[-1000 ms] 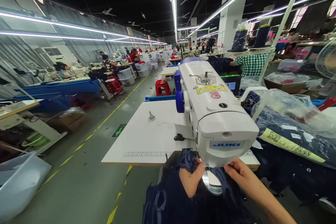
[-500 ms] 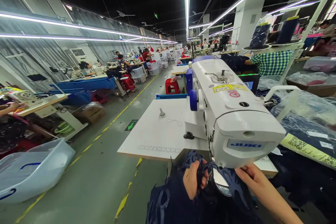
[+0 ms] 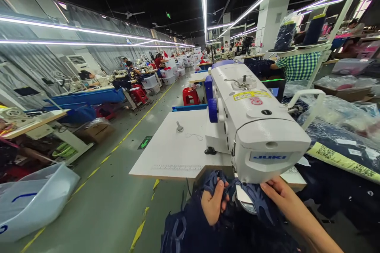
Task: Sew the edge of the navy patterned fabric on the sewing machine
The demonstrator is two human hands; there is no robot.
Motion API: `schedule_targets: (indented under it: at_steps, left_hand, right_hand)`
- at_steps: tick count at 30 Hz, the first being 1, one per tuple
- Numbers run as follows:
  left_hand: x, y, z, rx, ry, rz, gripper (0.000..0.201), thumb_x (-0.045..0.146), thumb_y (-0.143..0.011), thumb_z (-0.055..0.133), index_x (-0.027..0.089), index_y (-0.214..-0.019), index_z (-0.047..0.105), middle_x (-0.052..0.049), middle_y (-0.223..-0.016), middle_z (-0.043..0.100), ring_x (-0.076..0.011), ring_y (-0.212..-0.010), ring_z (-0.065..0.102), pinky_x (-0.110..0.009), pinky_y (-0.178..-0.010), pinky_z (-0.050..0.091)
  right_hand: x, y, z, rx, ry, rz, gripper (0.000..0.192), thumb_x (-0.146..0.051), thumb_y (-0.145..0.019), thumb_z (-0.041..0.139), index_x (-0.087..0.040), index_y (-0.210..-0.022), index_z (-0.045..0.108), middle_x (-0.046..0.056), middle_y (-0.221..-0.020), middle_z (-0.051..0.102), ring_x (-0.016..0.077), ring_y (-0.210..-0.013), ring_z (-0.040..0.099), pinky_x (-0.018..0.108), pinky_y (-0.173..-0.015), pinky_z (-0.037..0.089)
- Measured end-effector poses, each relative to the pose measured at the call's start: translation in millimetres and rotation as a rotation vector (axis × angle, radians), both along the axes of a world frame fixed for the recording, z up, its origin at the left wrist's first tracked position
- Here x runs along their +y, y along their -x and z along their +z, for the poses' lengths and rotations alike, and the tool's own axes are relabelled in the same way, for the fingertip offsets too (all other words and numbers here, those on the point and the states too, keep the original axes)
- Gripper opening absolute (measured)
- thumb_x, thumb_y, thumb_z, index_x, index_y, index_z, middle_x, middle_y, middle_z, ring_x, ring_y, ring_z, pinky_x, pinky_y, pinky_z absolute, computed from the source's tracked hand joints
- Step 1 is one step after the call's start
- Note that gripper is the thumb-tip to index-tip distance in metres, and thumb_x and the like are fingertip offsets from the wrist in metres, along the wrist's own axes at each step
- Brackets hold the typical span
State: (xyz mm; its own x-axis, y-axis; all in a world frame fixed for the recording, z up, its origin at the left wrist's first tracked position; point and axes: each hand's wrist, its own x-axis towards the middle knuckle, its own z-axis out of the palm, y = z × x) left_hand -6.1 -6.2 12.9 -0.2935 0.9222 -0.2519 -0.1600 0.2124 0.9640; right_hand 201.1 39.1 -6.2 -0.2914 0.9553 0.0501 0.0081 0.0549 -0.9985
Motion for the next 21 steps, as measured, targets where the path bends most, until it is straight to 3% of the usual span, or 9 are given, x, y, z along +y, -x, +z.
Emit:
schedule_targets:
  at_steps: [2,8,12,16,19,21]
  left_hand:
    - [-1,1,0.3,0.016,-0.001,-0.022,0.062,0.070,-0.065,0.059,0.010,-0.081,0.063,0.004,-0.048,0.054,-0.0017,-0.033,0.039,-0.014,-0.034,0.028]
    - [-3,1,3.0,0.019,-0.016,-0.071,0.053,0.062,-0.068,0.063,0.012,-0.084,0.060,0.006,-0.049,0.052,-0.0002,-0.033,0.036,-0.013,-0.034,0.026]
    - [-7,0,5.8,0.002,0.007,-0.210,0.044,0.057,-0.069,0.066,0.016,-0.073,0.051,0.010,-0.048,0.045,0.0020,-0.034,0.031,-0.011,-0.034,0.021]
    - [-9,4,1.3,0.039,0.073,-0.153,0.049,0.054,-0.062,0.073,0.017,-0.088,0.056,0.004,-0.067,0.060,-0.0015,-0.045,0.045,-0.012,-0.038,0.033]
    - [-5,13,-2.5,0.096,-0.006,-0.135,0.042,0.052,-0.069,0.069,0.014,-0.085,0.060,-0.002,-0.073,0.065,-0.0072,-0.053,0.055,-0.018,-0.046,0.044]
    - [-1,20,-3.0,0.049,-0.058,-0.148,0.037,0.050,-0.072,0.067,0.014,-0.080,0.060,-0.001,-0.067,0.064,-0.0107,-0.058,0.060,-0.023,-0.057,0.050]
  right_hand:
    - [-2,1,0.3,-0.004,-0.022,-0.016,0.022,-0.046,-0.087,0.055,-0.025,-0.092,0.059,0.004,-0.091,0.063,0.0225,-0.091,0.059,0.035,-0.089,0.047]
    - [-11,4,15.8,0.001,-0.052,-0.030,0.015,-0.038,-0.090,0.051,-0.023,-0.093,0.053,0.000,-0.082,0.054,0.0171,-0.079,0.053,0.030,-0.079,0.045]
    - [-25,1,33.5,-0.057,-0.078,-0.026,0.007,-0.029,-0.090,0.050,-0.023,-0.089,0.053,-0.002,-0.077,0.050,0.0141,-0.071,0.048,0.024,-0.066,0.041]
    - [-44,-12,47.6,-0.078,-0.071,0.015,0.006,-0.021,-0.087,0.049,-0.023,-0.083,0.053,-0.003,-0.076,0.048,0.0128,-0.066,0.044,0.023,-0.062,0.038]
    - [-52,-34,40.9,-0.149,-0.002,0.087,0.009,-0.018,-0.085,0.050,-0.023,-0.091,0.054,-0.003,-0.074,0.048,0.0121,-0.064,0.043,0.022,-0.060,0.038]
    - [-53,-55,22.4,-0.243,0.084,0.190,0.020,-0.017,-0.085,0.048,-0.024,-0.104,0.053,-0.005,-0.070,0.046,0.0107,-0.059,0.041,0.021,-0.058,0.037]
